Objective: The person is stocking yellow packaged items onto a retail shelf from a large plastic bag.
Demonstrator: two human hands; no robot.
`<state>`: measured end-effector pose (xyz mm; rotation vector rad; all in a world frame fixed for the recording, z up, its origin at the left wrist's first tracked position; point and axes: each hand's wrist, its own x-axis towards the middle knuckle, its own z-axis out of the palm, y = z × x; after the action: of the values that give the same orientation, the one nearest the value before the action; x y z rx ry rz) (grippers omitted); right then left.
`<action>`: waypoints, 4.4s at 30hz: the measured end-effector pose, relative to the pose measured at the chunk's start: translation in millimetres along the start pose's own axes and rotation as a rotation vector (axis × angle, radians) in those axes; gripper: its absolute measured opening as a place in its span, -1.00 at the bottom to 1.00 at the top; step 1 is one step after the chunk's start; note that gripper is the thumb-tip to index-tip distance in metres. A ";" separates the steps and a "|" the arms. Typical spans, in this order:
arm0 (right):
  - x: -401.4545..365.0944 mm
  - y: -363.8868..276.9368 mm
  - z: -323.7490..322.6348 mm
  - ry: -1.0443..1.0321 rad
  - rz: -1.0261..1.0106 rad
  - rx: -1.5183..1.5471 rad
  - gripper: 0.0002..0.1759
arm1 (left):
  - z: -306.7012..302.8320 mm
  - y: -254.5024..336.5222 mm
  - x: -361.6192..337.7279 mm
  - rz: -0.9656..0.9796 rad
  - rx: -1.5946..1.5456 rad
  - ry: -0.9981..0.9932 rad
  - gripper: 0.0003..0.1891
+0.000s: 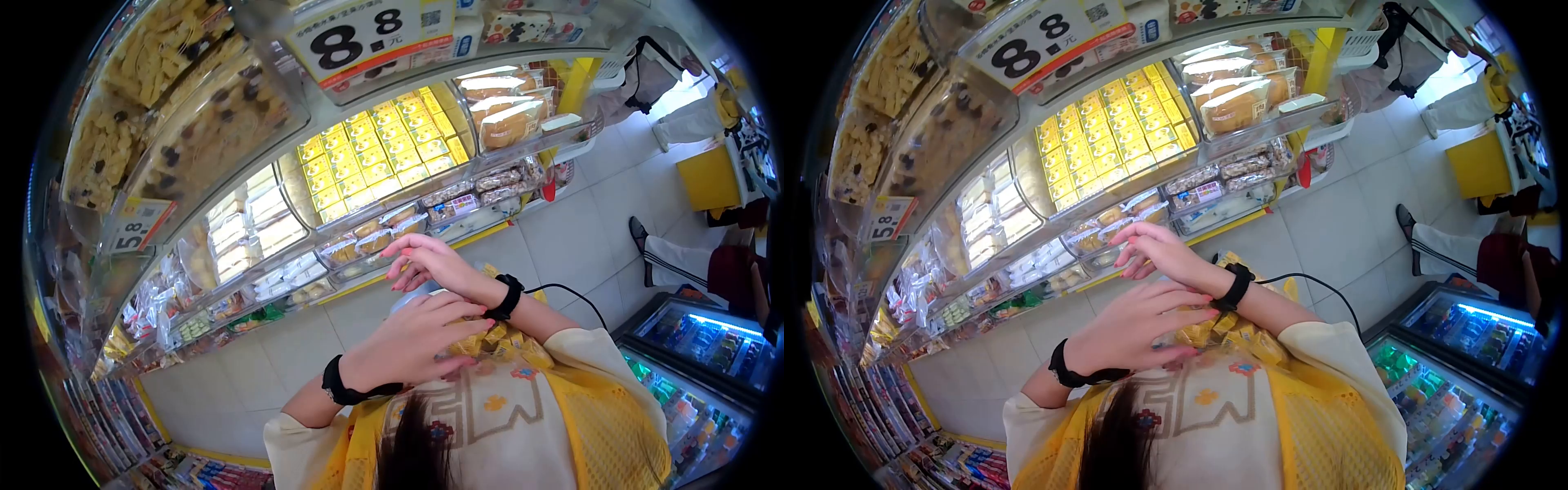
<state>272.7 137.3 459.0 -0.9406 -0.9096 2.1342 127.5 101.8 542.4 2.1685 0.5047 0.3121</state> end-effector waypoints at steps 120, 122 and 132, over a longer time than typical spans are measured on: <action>-32.1 51.5 -98.8 -0.236 0.190 0.018 -0.42 | -160.6 -228.2 119.4 -0.656 0.657 0.678 -0.58; -32.1 52.3 -98.9 -0.238 0.189 0.008 -0.42 | -160.3 -229.5 119.3 -0.636 0.679 0.672 -0.59; -32.4 56.2 -97.5 -0.232 0.217 0.026 -0.40 | -154.4 -201.4 117.6 -0.633 0.571 0.630 -0.65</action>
<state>353.2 113.7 377.3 -0.8210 -0.9225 2.4738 121.9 374.0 477.8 2.2575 1.7642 0.5398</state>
